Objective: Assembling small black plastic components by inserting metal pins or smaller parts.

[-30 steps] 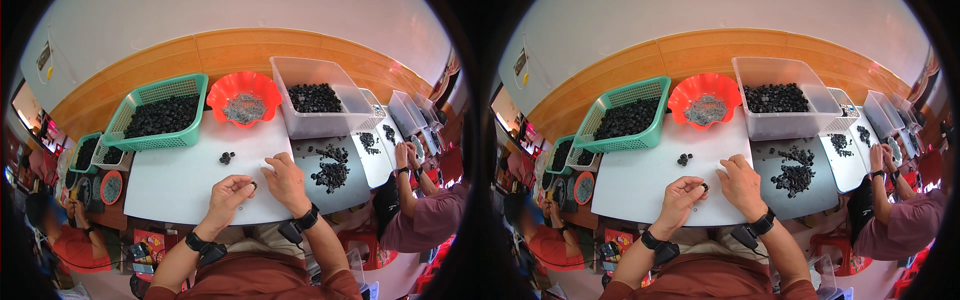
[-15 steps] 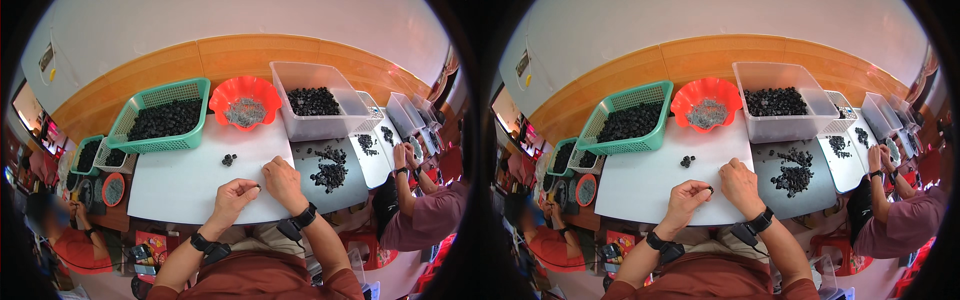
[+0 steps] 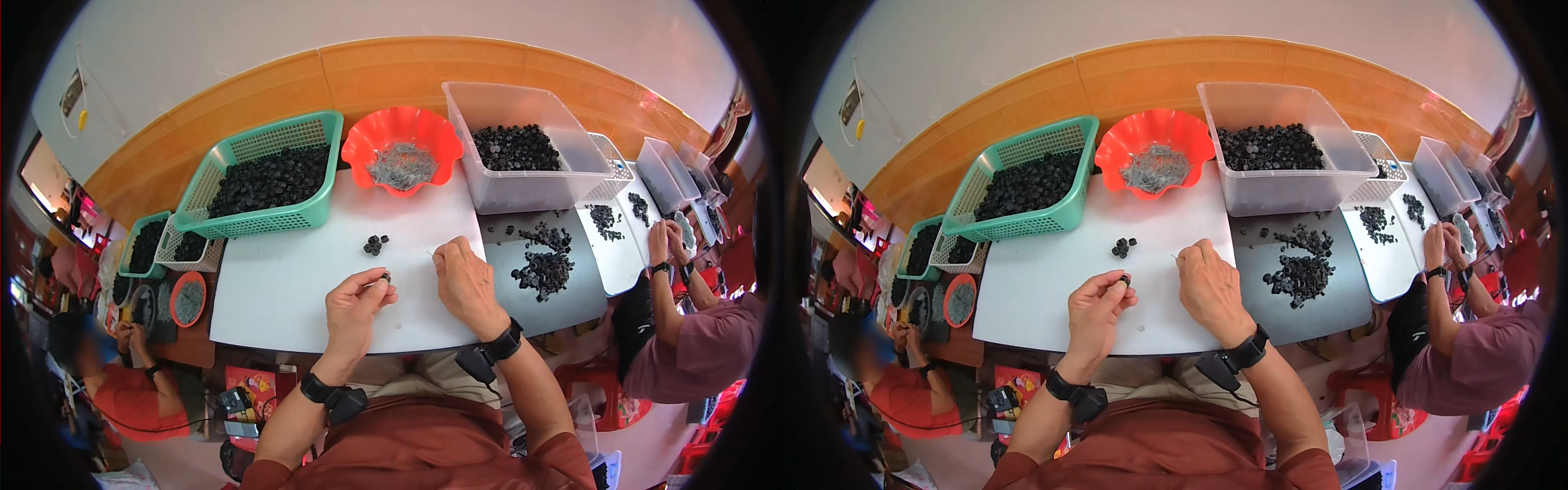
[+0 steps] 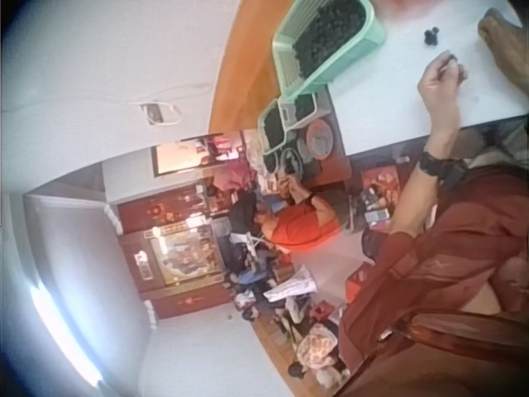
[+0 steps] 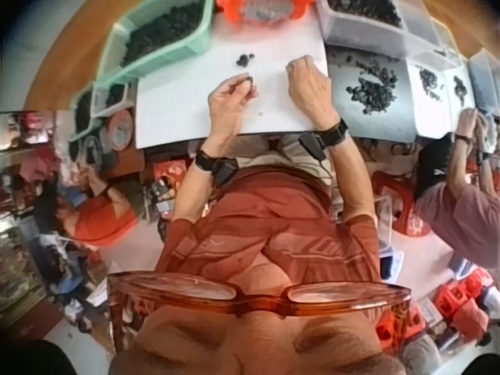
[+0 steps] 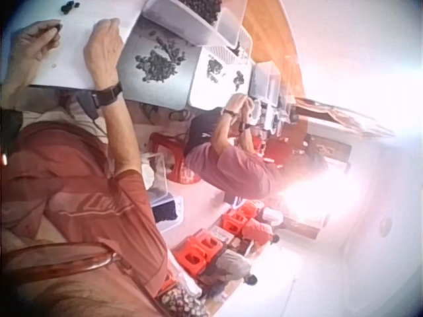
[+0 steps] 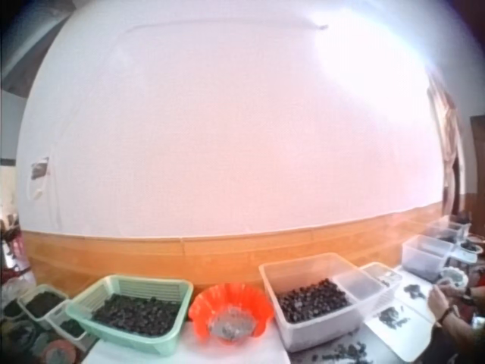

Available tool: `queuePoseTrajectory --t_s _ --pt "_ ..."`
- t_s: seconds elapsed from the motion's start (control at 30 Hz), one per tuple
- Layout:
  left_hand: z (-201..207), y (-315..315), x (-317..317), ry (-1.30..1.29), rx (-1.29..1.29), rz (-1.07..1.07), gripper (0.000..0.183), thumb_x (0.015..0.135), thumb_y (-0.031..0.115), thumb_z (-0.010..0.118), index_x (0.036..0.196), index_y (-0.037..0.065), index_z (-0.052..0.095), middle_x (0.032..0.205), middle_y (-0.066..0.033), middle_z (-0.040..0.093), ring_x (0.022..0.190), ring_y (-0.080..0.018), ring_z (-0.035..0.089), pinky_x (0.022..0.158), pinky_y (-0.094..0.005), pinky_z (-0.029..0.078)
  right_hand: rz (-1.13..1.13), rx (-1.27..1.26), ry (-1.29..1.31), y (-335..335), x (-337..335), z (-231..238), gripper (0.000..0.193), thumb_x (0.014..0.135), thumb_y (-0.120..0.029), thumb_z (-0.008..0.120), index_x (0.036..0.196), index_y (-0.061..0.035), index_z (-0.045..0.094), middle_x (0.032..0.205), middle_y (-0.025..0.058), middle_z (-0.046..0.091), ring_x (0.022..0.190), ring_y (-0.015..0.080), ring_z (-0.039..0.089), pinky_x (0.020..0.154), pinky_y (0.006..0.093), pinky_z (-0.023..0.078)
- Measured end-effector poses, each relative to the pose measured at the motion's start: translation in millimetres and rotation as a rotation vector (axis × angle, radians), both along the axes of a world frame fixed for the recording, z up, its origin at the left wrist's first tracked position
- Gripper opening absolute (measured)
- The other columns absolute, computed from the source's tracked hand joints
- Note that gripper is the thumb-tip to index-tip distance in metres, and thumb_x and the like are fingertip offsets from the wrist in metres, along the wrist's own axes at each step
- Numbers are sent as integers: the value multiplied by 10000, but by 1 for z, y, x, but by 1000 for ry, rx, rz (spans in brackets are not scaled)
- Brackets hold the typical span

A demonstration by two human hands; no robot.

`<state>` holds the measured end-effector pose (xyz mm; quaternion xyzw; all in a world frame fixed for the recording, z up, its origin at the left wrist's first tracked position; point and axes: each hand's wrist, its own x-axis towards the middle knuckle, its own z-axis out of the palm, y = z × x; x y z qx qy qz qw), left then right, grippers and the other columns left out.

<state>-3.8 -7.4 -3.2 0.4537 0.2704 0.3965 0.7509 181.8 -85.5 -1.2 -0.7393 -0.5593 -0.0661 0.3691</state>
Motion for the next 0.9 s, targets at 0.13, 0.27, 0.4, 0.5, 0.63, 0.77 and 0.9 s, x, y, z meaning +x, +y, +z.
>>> queuePoseTrajectory --t_s 0.13,0.27,0.4,0.5,0.63,0.77,0.9 --pt "5 6 -5 19 37 -9 139 952 23 668 1086 -7 646 1017 -81 677 869 -164 675 790 -327 595 70 -19 45 -6 1 5 96 900 -54 636 963 -37 565 949 131 568 783 351 623 670 461 498" --pt "8 10 4 174 42 -201 111 945 48 693 1014 1 621 953 -60 659 827 -135 670 733 -290 600 227 26 152 -9 0 8 94 935 -72 639 988 -35 571 983 133 583 787 364 624 684 456 504" --pt "17 12 23 198 38 -250 228 969 117 688 1141 -28 649 922 -53 667 788 -107 658 720 -266 591 295 -25 226 -12 -1 12 86 954 -84 627 995 -36 567 992 135 586 802 369 626 702 451 512" --pt "13 19 29 256 68 -331 255 978 146 684 1163 -29 671 943 -54 684 802 -100 656 725 -258 587 331 9 219 -9 0 11 91 948 -79 630 991 -37 561 985 136 581 798 369 622 697 453 510" --pt "10 23 30 288 85 -331 212 980 155 685 1111 -12 697 962 -52 698 813 -97 658 735 -255 585 365 15 202 -8 0 12 100 939 -63 629 1014 -35 570 987 142 587 795 378 628 690 450 517" --pt "9 20 33 193 -19 -352 193 983 167 687 1093 9 703 961 -44 700 815 -100 667 747 -253 584 381 92 249 -12 2 15 166 882 -4 678 1033 -28 612 974 146 610 786 360 650 675 407 534" --pt "5 17 32 117 -147 -383 189 988 182 684 1085 21 705 959 -35 696 818 -106 674 759 -262 589 363 158 242 -12 2 11 194 832 36 724 999 -25 645 938 132 620 747 306 649 643 362 533"
